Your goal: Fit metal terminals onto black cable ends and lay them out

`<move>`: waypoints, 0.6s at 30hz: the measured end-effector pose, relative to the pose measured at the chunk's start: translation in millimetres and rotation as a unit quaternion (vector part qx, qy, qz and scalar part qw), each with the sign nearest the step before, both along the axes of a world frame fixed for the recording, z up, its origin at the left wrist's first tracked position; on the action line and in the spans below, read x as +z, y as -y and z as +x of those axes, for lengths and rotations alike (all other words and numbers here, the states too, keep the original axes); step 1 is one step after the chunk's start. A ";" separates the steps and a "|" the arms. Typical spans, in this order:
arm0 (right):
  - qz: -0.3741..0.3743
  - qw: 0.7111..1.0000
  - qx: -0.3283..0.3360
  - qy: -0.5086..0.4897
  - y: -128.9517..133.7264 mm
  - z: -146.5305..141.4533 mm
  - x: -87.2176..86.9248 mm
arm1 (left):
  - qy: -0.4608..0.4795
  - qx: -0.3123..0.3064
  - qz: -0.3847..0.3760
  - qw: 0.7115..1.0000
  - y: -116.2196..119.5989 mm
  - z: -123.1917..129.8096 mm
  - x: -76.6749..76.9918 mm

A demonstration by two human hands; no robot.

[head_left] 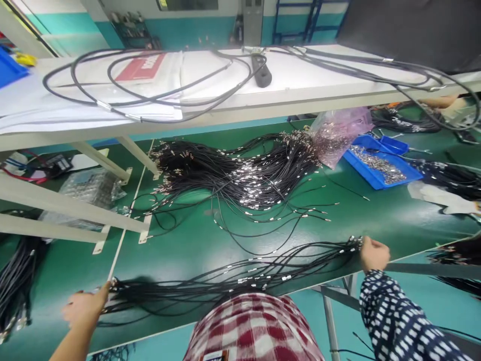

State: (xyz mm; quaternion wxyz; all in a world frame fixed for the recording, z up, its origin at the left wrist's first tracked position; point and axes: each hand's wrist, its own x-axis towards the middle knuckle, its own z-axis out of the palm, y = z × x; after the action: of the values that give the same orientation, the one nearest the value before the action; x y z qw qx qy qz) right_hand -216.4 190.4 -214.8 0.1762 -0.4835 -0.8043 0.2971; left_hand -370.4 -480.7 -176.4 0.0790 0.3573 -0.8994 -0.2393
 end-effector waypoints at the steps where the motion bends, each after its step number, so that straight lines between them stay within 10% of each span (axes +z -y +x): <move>1: -0.013 0.999 0.038 0.015 14.2 -9.3 -6.5 | 0.027 0.004 0.002 1.000 -8.2 -3.7 -3.6; 7: -0.124 0.907 0.390 0.096 181.7 -71.3 -42.5 | 0.148 -0.177 0.214 0.949 -123.3 -5.1 -47.3; 11: -0.147 0.850 0.488 0.134 275.0 -95.2 -43.3 | 0.211 -0.229 0.348 0.884 -208.2 14.8 -80.2; 18: -0.287 0.754 0.572 0.150 237.0 -107.1 -1.5 | 0.226 -0.187 0.593 0.750 -246.7 17.8 -56.1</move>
State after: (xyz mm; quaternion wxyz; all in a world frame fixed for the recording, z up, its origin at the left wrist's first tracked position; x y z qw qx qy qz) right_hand -323.5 -46.6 -216.3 -0.2965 0.0009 -0.8240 0.4828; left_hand -352.6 -234.1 -232.5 -0.4006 0.2010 -0.6168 -0.6471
